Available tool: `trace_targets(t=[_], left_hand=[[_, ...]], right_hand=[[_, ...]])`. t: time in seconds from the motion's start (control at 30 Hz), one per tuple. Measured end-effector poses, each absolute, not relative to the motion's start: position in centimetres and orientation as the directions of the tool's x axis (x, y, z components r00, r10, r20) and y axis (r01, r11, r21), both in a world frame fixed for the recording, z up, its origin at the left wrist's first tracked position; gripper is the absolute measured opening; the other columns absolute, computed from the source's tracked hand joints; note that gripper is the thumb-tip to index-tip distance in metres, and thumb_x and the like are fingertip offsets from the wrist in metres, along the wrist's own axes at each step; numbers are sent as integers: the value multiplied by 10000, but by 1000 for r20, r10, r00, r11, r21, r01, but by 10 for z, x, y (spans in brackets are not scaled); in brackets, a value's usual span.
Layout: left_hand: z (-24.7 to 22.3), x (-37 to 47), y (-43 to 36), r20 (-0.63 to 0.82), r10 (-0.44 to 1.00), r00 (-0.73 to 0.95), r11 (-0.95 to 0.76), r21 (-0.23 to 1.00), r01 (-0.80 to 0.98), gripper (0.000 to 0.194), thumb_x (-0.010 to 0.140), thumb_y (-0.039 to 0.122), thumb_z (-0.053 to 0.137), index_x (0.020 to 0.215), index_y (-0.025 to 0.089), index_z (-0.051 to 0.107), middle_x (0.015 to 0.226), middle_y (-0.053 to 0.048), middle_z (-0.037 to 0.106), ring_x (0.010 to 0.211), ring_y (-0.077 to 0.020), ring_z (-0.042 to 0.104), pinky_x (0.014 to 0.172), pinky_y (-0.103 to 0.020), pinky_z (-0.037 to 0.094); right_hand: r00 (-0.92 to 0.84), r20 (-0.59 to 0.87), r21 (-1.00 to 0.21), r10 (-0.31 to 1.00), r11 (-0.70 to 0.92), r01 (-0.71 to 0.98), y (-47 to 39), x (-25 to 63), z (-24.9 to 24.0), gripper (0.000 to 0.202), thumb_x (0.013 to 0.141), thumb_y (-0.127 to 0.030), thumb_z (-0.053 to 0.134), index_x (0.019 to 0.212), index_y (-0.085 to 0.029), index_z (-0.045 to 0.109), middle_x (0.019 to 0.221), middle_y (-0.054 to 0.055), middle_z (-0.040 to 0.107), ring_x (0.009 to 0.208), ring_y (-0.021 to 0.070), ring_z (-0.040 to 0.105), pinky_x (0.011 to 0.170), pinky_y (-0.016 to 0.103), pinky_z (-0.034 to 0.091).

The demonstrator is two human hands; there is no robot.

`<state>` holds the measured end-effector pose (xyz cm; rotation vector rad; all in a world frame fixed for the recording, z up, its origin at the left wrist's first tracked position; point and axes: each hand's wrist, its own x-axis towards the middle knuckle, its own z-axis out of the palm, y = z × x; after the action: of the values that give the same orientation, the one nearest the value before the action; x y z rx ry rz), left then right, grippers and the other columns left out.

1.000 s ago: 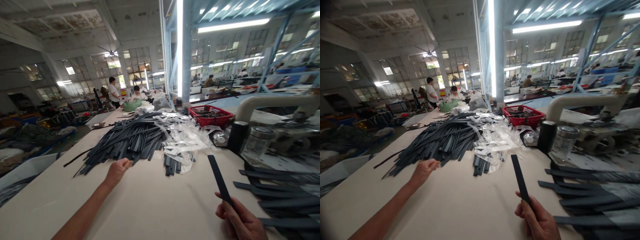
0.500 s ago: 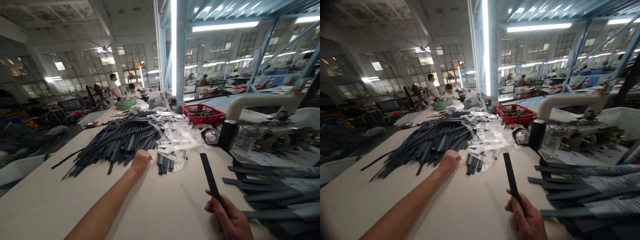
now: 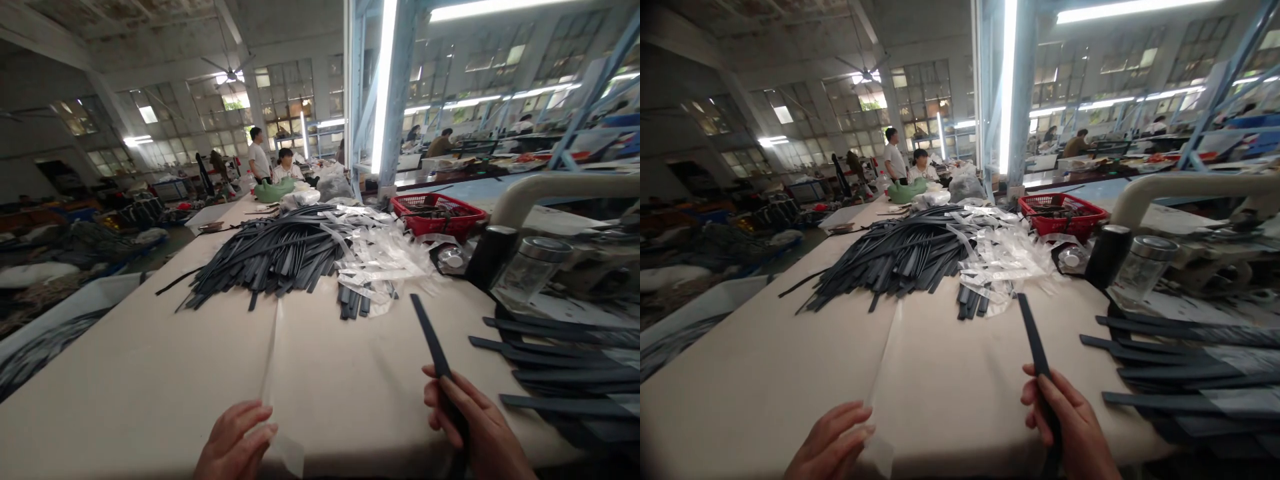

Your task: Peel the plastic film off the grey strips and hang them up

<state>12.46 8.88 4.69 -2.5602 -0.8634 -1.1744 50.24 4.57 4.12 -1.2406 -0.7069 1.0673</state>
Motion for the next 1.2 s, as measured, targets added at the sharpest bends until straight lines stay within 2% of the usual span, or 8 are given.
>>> trace_targets(t=[0.1, 0.23, 0.47, 0.7, 0.8, 0.9, 1.03, 1.2], left_hand=[[38, 123, 61, 741, 367, 562, -822, -25, 570, 199, 907, 236, 569, 1026, 303, 714, 963, -19, 772, 966, -191, 695, 834, -284, 584], [35, 130, 41, 682, 408, 607, -823, -13, 568, 289, 899, 230, 578, 1145, 337, 686, 1072, -5, 754, 1044, -202, 672, 1055, -339, 456], [35, 139, 35, 531, 514, 674, -836, 134, 532, 506, 916, 188, 550, 1377, 389, 497, 1083, 15, 747, 985, -179, 678, 1134, -335, 315], [35, 153, 25, 579, 626, 523, -770, 354, 530, 572, 850, 154, 653, 1350, 398, 518, 1089, 8, 744, 949, -188, 689, 1016, -312, 435], [30, 158, 15, 455, 860, 231, -508, 721, 471, 441, 814, 272, 715, 1234, 356, 612, 1069, -26, 740, 902, -217, 690, 857, -291, 521], [28, 171, 8, 59, 982, 177, -92, 978, 188, 415, 820, 500, 666, 1176, 287, 655, 1074, -72, 726, 893, -248, 676, 824, -322, 532], [40, 196, 8, -156, 894, 420, 204, 976, -71, 576, 775, 590, 681, 1214, 218, 660, 1147, -102, 702, 1069, -313, 622, 927, -363, 482], [51, 216, 7, -310, 838, 449, 313, 947, 71, 292, 802, 444, 686, 865, 179, 791, 835, -69, 752, 830, -250, 650, 772, -299, 461]], right_hand=[[83, -254, -917, 964, -212, -337, 33, 457, 45, 474, 809, -617, 640, 978, -175, 672, 688, 11, 655, 329, 31, 387, 399, 211, 413], [-187, -254, -963, 949, -267, -46, 37, 398, 55, 433, 855, -581, 578, 1035, -192, 642, 757, 10, 656, 417, 74, 490, 372, 185, 349], [-171, -174, -899, 970, -86, 429, 76, 347, 72, 577, 708, -299, 708, 1266, -201, 599, 717, -11, 651, 642, 165, 582, 600, 275, 436], [-168, -135, -958, 976, -85, 273, 79, 350, 68, 449, 660, -154, 581, 1101, -202, 651, 673, -41, 627, 573, 120, 520, 563, 249, 434], [-183, -174, -979, 967, -150, 138, 76, 359, 70, 404, 685, -234, 560, 1084, -197, 613, 698, -36, 626, 572, 117, 520, 489, 220, 449], [-170, -186, -982, 968, -182, 38, 75, 366, 73, 403, 687, -272, 569, 1083, -197, 588, 701, -41, 621, 571, 107, 515, 461, 196, 448], [-160, -174, -983, 972, -181, -24, 72, 370, 76, 361, 670, -245, 592, 1026, -190, 611, 683, -45, 613, 563, 94, 509, 460, 178, 441], [-133, -185, -980, 974, -192, -49, 68, 370, 75, 309, 656, -233, 598, 959, -180, 637, 665, -47, 616, 535, 82, 480, 456, 178, 440]])
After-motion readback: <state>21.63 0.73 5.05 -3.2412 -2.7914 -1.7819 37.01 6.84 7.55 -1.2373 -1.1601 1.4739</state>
